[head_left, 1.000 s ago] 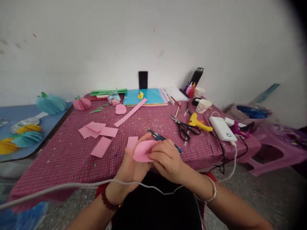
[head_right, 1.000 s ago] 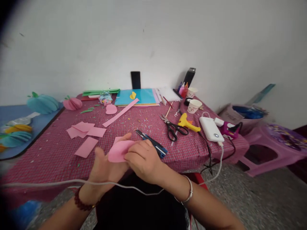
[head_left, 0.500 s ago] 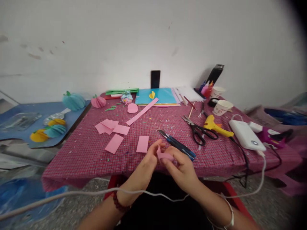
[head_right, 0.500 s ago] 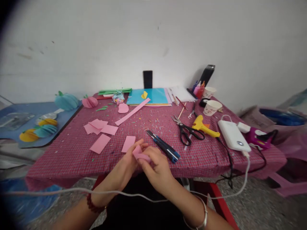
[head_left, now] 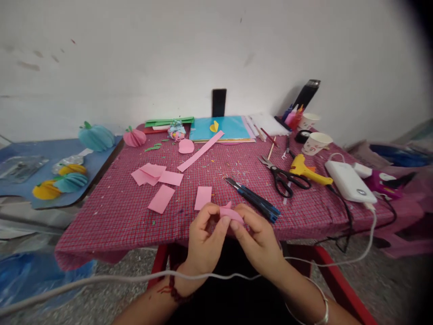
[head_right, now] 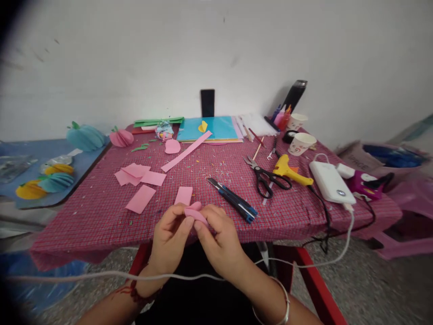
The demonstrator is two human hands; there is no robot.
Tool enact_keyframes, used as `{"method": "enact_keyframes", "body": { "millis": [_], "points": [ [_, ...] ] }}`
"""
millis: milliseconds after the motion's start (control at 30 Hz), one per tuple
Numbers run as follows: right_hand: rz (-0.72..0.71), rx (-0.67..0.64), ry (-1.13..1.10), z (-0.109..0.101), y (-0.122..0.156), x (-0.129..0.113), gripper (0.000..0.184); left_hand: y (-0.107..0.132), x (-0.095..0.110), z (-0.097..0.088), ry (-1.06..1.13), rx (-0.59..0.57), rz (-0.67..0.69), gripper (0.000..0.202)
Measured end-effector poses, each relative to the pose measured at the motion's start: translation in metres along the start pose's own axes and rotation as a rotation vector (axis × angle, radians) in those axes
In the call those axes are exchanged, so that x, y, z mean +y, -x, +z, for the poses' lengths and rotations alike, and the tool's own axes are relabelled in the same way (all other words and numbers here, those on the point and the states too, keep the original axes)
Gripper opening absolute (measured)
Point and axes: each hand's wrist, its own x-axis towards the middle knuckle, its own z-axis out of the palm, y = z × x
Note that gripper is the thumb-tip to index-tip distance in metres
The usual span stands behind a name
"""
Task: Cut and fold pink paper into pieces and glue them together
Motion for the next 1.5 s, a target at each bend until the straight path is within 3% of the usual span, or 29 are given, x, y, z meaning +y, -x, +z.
{"method": "enact_keyframes", "body": {
  "millis": [133, 267, 400, 533, 633, 733, 833, 900, 933, 1067, 1200, 1267, 1367, 1500],
  "points": [
    [0.087, -0.071, -0.036, 0.001, -0.004, 0.0, 0.022, -0.001, -0.014, 0.001, 0.06, 0.064, -0.015, 0.01],
    [0.179, -0.077, -0.105, 0.001, -0.006, 0.004, 0.026, -0.002, -0.028, 0.004, 0.212, 0.02, -0.146, 0.013],
    [0.215, 0.023, -0.166, 0.0, -0.007, 0.014, 0.006, -0.008, -0.029, 0.007, 0.358, -0.019, -0.271, 0.028],
    [0.213, 0.26, -0.259, -0.003, -0.005, 0.028, 0.061, -0.006, -0.029, 0.012, 0.354, 0.003, -0.312, 0.026],
    [0.334, 0.117, -0.545, -0.004, 0.001, 0.031, 0.067, 0.006, -0.03, 0.02, 0.269, -0.083, -0.284, 0.016],
    [0.498, -0.019, -0.698, -0.004, 0.008, 0.029, 0.04, 0.014, -0.027, 0.026, 0.146, -0.161, -0.257, 0.01],
    [0.548, 0.076, -0.791, -0.007, 0.009, 0.028, 0.026, 0.008, -0.018, 0.015, -0.077, -0.375, -0.165, 0.008],
    [0.556, 0.162, -0.859, -0.009, 0.006, 0.031, 0.026, -0.005, -0.011, -0.004, -0.345, -0.554, -0.055, 0.006],
    [0.554, 0.192, -0.876, -0.011, 0.003, 0.034, 0.026, -0.014, -0.008, -0.015, -0.505, -0.559, -0.005, 0.007],
    [0.547, 0.199, -0.88, -0.009, -0.006, 0.045, 0.032, -0.047, -0.009, -0.054, -1.14, -0.214, 0.046, 0.025],
    [0.546, 0.164, -0.863, 0.001, -0.007, 0.05, 0.026, -0.062, -0.021, -0.061, -1.565, -0.199, 0.067, 0.039],
    [0.542, 0.151, -0.845, 0.004, -0.006, 0.052, 0.025, -0.064, -0.027, -0.059, -1.531, -0.216, 0.082, 0.036],
    [0.533, 0.171, -0.82, 0.004, -0.004, 0.055, 0.023, -0.064, -0.035, -0.056, -1.271, -0.208, 0.071, 0.022],
    [0.509, 0.216, -0.892, 0.004, -0.006, 0.056, 0.02, -0.057, -0.032, -0.049, -1.089, -0.163, 0.061, 0.026]
  ]
}}
